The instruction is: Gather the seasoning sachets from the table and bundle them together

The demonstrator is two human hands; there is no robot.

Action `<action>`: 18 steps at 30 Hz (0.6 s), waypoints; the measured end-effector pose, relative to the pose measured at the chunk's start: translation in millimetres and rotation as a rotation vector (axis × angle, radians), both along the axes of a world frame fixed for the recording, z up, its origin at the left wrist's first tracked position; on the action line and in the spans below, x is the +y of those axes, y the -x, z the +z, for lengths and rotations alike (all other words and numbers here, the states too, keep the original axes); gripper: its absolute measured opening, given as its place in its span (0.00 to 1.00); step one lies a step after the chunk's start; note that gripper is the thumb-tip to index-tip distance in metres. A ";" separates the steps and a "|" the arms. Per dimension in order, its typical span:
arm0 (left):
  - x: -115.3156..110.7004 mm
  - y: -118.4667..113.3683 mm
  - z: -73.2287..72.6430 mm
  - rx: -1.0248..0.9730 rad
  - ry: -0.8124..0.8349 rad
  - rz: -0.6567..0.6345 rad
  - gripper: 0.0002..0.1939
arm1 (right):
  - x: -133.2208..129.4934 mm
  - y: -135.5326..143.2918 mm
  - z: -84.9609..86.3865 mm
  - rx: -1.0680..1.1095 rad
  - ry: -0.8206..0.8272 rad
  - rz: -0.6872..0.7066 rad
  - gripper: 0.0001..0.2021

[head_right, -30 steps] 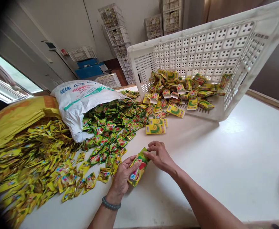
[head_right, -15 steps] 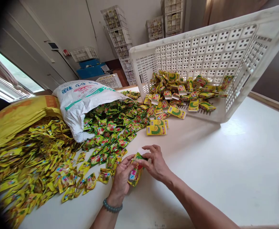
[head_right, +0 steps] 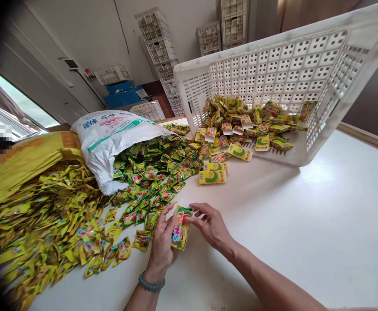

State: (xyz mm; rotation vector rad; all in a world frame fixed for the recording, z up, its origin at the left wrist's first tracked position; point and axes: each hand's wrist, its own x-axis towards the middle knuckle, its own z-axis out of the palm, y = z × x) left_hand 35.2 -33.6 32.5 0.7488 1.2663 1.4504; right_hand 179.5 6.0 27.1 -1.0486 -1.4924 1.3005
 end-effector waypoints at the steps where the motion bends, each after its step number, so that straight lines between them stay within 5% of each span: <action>1: -0.9 0.7 0.2 0.018 0.000 -0.026 0.24 | -0.9 1.5 -1.7 0.031 0.024 0.043 0.19; 7: -3.7 4.3 -3.7 0.121 0.037 -0.251 0.19 | 1.6 1.1 -6.0 -0.100 -0.067 0.126 0.18; 13: -11.5 -4.7 3.0 -0.018 0.087 -0.212 0.19 | -5.1 -6.2 6.6 -0.162 -0.054 0.183 0.23; 18: -4.9 -4.8 3.7 -0.028 -0.007 -0.112 0.22 | 6.6 -5.3 -19.8 -0.143 0.063 0.185 0.22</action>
